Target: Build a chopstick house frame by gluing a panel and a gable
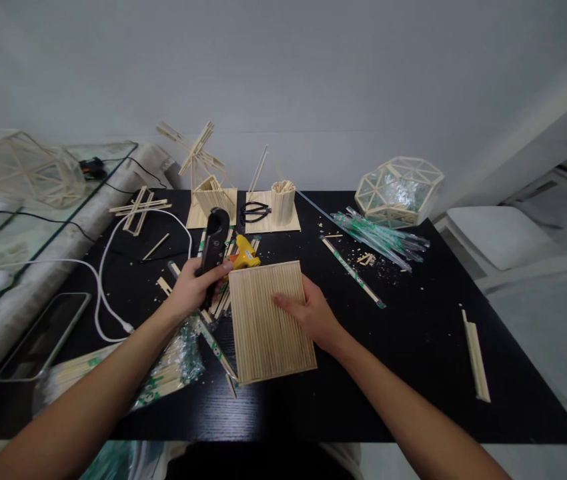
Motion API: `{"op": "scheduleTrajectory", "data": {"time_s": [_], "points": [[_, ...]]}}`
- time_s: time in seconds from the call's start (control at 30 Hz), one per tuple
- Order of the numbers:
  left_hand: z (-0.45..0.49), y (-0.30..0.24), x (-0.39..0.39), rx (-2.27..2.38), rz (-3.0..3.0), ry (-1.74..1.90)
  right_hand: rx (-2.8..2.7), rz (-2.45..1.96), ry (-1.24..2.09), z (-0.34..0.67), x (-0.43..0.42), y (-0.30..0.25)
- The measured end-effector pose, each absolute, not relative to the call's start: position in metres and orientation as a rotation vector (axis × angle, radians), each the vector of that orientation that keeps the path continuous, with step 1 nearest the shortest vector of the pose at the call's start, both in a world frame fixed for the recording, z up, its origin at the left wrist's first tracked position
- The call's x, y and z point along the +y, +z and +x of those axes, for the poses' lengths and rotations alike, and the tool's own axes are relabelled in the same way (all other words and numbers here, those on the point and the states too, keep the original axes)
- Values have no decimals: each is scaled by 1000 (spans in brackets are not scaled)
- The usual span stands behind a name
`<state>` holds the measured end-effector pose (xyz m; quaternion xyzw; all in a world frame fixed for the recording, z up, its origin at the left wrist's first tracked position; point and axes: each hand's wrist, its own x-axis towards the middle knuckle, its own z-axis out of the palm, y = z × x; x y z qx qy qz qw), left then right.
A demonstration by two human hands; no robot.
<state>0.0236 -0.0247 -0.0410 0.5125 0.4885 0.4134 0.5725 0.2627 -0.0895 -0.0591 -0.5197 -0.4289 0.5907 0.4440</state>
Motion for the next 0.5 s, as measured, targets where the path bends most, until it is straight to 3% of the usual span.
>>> {"op": "scheduleTrajectory", "data": {"time_s": [0.5], "points": [[19,-50,-19,1263,1329,1058,-1030,-1303,1445,264,-89,-60]]}}
